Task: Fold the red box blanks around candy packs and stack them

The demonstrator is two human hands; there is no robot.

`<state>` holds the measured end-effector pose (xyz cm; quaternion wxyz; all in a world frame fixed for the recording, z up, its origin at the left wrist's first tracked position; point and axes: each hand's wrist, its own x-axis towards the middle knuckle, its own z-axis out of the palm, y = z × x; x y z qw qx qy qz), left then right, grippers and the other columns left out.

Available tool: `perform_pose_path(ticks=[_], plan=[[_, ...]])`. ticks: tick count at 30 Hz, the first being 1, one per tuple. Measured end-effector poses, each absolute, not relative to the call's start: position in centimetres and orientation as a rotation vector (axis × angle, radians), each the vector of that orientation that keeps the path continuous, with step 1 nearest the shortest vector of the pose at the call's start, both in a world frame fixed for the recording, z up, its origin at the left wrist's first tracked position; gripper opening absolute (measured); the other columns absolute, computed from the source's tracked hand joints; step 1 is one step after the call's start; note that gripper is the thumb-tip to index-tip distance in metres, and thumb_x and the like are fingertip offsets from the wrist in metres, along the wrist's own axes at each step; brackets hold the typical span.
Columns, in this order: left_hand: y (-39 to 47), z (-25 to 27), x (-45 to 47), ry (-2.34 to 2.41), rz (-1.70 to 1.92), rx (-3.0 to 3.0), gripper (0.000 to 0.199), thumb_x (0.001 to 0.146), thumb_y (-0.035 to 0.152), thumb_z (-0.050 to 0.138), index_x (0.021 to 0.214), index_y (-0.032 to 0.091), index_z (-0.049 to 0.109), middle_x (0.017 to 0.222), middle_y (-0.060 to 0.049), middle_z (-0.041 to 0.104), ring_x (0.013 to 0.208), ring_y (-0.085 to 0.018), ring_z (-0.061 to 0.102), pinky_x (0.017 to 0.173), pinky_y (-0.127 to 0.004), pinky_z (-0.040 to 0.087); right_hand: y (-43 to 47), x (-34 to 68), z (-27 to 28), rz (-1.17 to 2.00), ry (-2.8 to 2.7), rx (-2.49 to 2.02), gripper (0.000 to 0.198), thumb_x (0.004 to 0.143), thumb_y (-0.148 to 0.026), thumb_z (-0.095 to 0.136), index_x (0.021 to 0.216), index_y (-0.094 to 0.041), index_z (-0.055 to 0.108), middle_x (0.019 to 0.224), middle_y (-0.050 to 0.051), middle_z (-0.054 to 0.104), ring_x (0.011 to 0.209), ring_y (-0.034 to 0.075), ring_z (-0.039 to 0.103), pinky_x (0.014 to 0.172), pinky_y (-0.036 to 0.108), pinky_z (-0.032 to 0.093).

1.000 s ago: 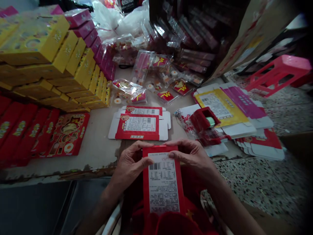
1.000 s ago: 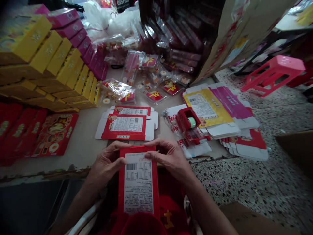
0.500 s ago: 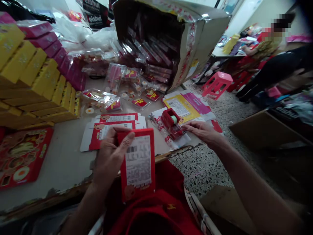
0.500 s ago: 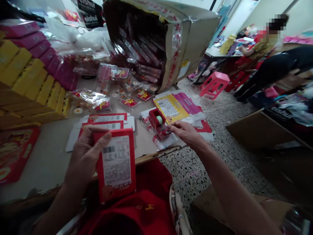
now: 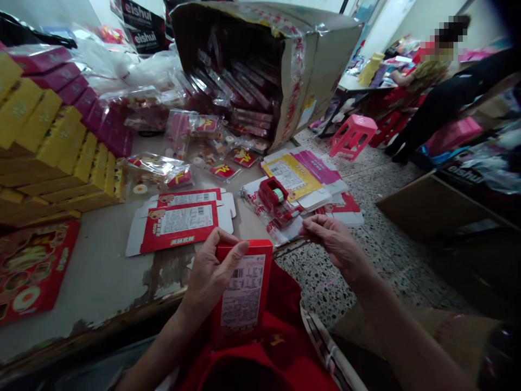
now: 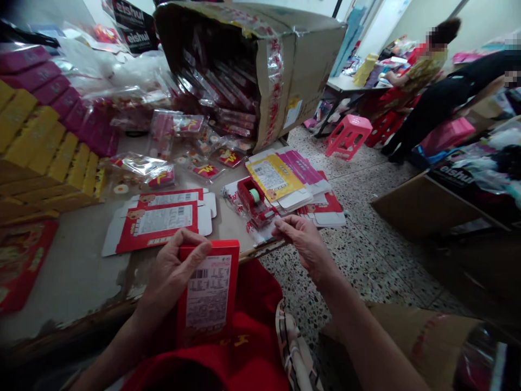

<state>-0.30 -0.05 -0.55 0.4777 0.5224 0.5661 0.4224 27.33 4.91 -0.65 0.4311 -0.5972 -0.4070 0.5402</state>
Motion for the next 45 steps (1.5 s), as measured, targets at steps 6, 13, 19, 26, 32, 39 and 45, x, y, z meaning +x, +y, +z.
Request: perform_pose_path(ticks=[6, 13, 19, 26, 32, 39, 45], plan=[[1.1, -1.6, 1.8, 1.335, 0.874, 1.327, 0.033, 0.093, 0.053, 0.067, 0.091, 0.022, 0.055, 0.073, 0.004, 0.063, 0.059, -0.011, 0.056, 0.055, -0.021, 0.043, 5.4, 26.8, -4.1, 1.176, -1.043, -1.432, 0.035, 0.07, -0.047, 0.086, 0.076, -0.018, 0.067, 0.068, 0.001, 0.067, 0.064, 0.015, 0.059, 0.065, 0.03, 0.046], [3.5, -4.2, 2.8, 1.17, 0.833, 1.299, 0.04, 0.094, 0.06, 0.062, 0.091, 0.021, 0.05, 0.067, 0.006, 0.053, 0.056, -0.01, 0.047, 0.051, -0.019, 0.037, 5.0, 29.3, -4.7, 0.72, -1.536, -1.583, 0.026, 0.088, -0.032, 0.068, 0.11, -0.02, 0.061, 0.081, 0.003, 0.064, 0.068, 0.02, 0.058, 0.067, 0.035, 0.046], [4.2, -4.2, 3.9, 1.07, 0.817, 1.327, 0.053, 0.098, 0.07, 0.044, 0.089, 0.019, 0.055, 0.065, 0.005, 0.049, 0.055, -0.011, 0.043, 0.049, -0.022, 0.033, 4.9, 28.5, 2.0, 1.277, -2.047, -0.96, 0.046, 0.103, -0.026, 0.054, 0.146, -0.027, 0.038, 0.084, -0.003, 0.054, 0.072, 0.015, 0.049, 0.07, 0.028, 0.044], [3.8, -3.0, 3.8, 0.956, 0.876, 1.324, 0.041, 0.087, 0.056, 0.071, 0.099, 0.017, 0.064, 0.075, 0.004, 0.056, 0.06, -0.009, 0.048, 0.055, -0.021, 0.04, 8.4, 24.4, 3.8, 1.485, -2.391, -0.805, 0.033, 0.097, -0.024, 0.062, 0.13, -0.024, 0.056, 0.077, -0.005, 0.056, 0.068, 0.012, 0.045, 0.068, 0.024, 0.04], [1.9, -2.4, 2.0, 0.895, 0.884, 1.198, 0.051, 0.064, 0.04, 0.093, 0.094, 0.017, 0.06, 0.08, 0.002, 0.062, 0.064, -0.01, 0.057, 0.06, -0.022, 0.048, 8.2, 23.1, 3.0, 1.575, -2.3, -0.86, 0.052, 0.093, -0.031, 0.069, 0.141, -0.024, 0.048, 0.08, -0.005, 0.058, 0.068, 0.013, 0.049, 0.063, 0.025, 0.04], [-2.5, 3.1, -9.6, 1.071, 1.159, 1.336, 0.064, 0.062, 0.038, 0.098, 0.115, 0.026, 0.065, 0.099, -0.005, 0.072, 0.085, -0.021, 0.068, 0.078, -0.032, 0.057, 10.8, 13.2, -1.5, 1.487, -2.11, -1.01, 0.035, 0.087, -0.042, 0.077, 0.111, -0.02, 0.067, 0.061, -0.007, 0.047, 0.056, 0.013, 0.042, 0.051, 0.026, 0.028], [-6.6, 1.6, -23.5, 1.278, 1.341, 1.535, 0.015, 0.077, 0.027, 0.087, 0.079, 0.028, 0.072, 0.094, -0.006, 0.074, 0.115, -0.032, 0.067, 0.105, -0.054, 0.051, 20.5, -1.9, -1.0, 0.91, -2.235, -1.115, 0.016, 0.091, -0.033, 0.07, 0.097, -0.018, 0.075, 0.086, 0.004, 0.073, 0.076, 0.018, 0.062, 0.07, 0.029, 0.041]])
